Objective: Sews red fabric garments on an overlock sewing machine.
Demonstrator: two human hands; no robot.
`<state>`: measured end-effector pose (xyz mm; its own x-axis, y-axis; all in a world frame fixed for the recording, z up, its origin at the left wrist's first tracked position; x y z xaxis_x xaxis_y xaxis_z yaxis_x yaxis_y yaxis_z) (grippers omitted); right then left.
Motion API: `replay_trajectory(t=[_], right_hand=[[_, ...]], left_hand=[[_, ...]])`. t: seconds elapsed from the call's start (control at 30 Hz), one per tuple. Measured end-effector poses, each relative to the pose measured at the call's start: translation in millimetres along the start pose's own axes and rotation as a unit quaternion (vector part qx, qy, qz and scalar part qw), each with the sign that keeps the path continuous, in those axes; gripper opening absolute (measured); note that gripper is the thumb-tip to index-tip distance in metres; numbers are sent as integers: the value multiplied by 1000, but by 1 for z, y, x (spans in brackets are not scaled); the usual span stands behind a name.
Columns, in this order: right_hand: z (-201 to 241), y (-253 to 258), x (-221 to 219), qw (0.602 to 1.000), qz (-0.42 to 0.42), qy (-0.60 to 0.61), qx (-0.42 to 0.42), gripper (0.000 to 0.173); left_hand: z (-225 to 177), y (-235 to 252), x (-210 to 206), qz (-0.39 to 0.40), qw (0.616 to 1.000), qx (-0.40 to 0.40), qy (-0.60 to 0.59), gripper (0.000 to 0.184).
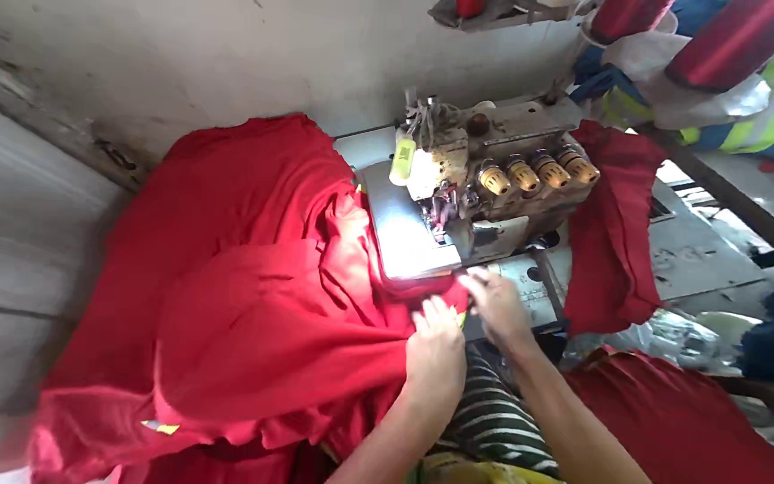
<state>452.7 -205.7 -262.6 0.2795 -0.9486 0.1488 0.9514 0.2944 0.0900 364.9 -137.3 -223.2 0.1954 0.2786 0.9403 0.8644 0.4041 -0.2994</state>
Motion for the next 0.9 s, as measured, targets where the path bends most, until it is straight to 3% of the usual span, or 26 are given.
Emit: replay_trajectory(t=[0.07,0.13,0.2,0.27,0.33,0.43,0.5,0.57,0.6,0.67,0.7,0.9], right_hand=[[-12,11,15,995,-57,-78,11,25],[-17,14,16,992,-74,-101,29,26],[-21,14,14,995,-73,-70,18,25],[-22,15,11,997,-81,0,-11,23],[-17,15,6,992,-90,77,-41,22],[-6,9,1,976,-92,193,-45,22],[0,5,2,964,-75,254,-24,23],[7,2,5,953,-42,297,-27,25],[9,2,7,950,-29,308,-33,26],[11,6,8,948,-18,316,-30,27],[11,8,8,950,-15,311,-25,27],[6,12,7,961,20,266,69,49]], left_hand=[[4,8,-18,-149,983,-84,-65,40],[21,-4,-28,-278,938,-191,-85,42],[54,-35,-34,-391,888,-234,-67,41],[101,-73,-45,-521,837,-160,-56,33],[150,-103,-60,-606,789,-21,-100,43],[182,-122,-82,-567,721,163,-363,80],[184,-120,-91,-435,616,271,-598,95],[178,-119,-96,-321,516,313,-730,83],[173,-122,-93,-265,498,321,-761,71],[165,-135,-85,-164,506,347,-773,39],[164,-143,-81,-121,525,351,-766,33],[180,-181,-62,-85,694,320,-639,25]])
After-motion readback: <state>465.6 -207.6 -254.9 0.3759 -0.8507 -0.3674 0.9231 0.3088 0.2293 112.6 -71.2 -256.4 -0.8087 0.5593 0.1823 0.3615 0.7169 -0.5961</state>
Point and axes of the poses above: each hand's wrist, its own y-axis towards the middle knuckle, its own x-axis out of the back of the hand, z = x × y, the point moved 4 cm from there along y, towards the middle knuckle, and after that the axes turned 8 degrees about x, right-handed, at the moved point
